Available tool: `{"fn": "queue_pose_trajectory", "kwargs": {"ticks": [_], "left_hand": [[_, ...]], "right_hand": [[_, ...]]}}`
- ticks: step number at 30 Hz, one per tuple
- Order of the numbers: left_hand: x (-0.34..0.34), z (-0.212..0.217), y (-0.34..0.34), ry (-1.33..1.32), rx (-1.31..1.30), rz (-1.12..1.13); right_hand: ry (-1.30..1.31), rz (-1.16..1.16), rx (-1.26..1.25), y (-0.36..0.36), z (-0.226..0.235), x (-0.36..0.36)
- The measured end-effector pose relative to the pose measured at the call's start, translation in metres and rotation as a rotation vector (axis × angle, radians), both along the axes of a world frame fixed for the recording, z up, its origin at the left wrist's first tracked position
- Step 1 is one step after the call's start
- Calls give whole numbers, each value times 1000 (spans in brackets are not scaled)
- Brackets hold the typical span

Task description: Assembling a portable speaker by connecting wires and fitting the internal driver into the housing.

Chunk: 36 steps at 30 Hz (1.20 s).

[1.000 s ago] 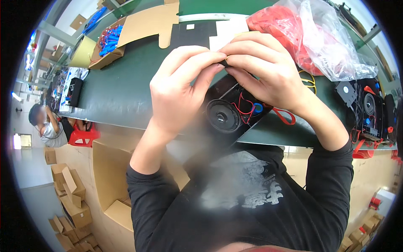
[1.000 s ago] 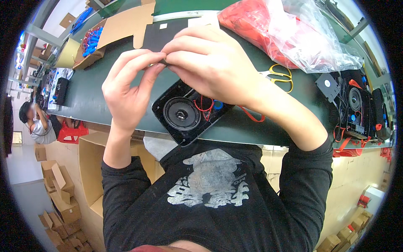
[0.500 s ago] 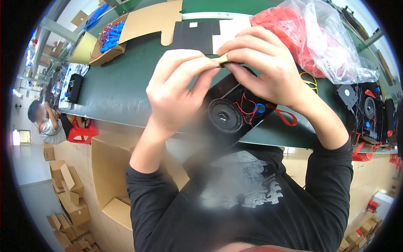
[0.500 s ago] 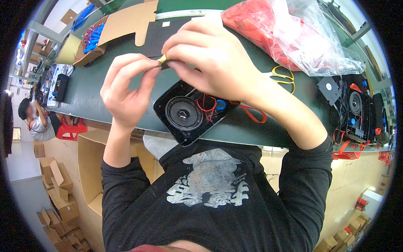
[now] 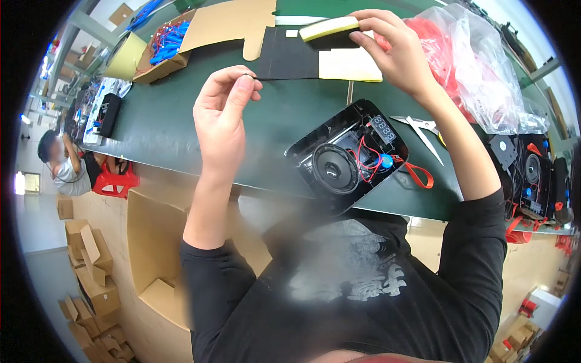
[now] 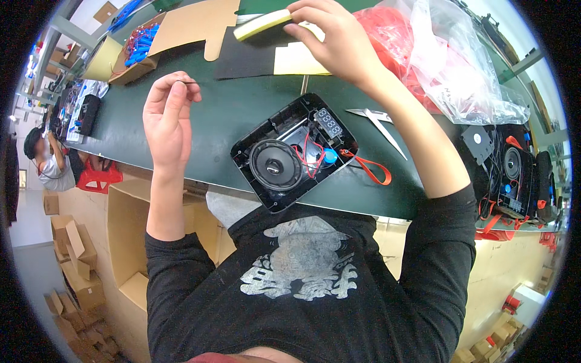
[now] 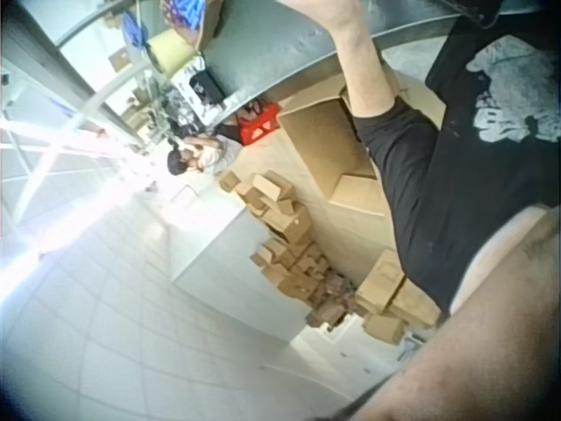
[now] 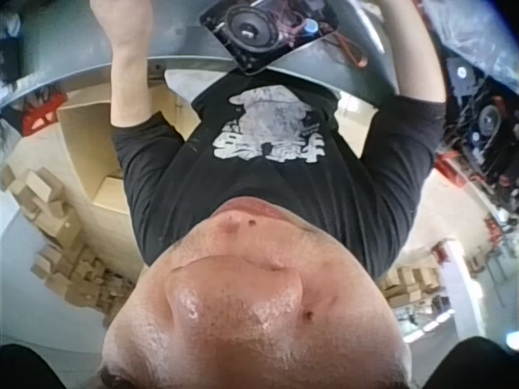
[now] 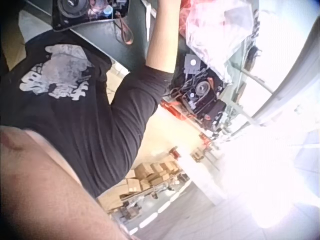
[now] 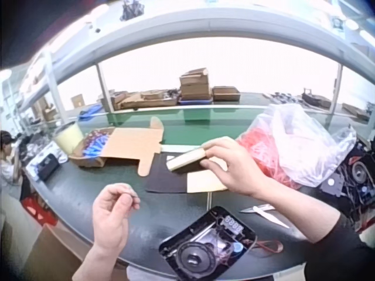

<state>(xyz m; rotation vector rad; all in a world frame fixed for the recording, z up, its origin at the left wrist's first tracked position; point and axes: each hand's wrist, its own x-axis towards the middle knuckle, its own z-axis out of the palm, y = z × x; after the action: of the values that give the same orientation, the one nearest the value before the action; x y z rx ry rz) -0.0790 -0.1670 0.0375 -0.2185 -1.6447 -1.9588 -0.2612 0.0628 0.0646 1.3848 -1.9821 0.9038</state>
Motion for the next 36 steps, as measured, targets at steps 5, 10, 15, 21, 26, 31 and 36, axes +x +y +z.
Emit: {"fn": "queue_pose_trajectory", "kwargs": {"ticks": [5,10,15,21,26,31,36], "left_hand": [[3,0,-9,-92,126,-89],[9,1,-3,-196,-50,-1],[18,14,20,-88,-181,-26],[16,16,43,92,-270,-128],[22,20,47,67,-560,12],[24,16,23,127,-1131,18],[23,15,17,43,-1187,-278]], "right_hand": [[300,-170,169,1,-16,-30],[312,-238,319,-1,-41,-20],[-192,232,136,-6,13,66],[-682,339,25,-2,26,110],[-942,490,-148,10,15,105],[-896,359,-60,37,15,111],[-1013,232,-40,59,9,124]]}}
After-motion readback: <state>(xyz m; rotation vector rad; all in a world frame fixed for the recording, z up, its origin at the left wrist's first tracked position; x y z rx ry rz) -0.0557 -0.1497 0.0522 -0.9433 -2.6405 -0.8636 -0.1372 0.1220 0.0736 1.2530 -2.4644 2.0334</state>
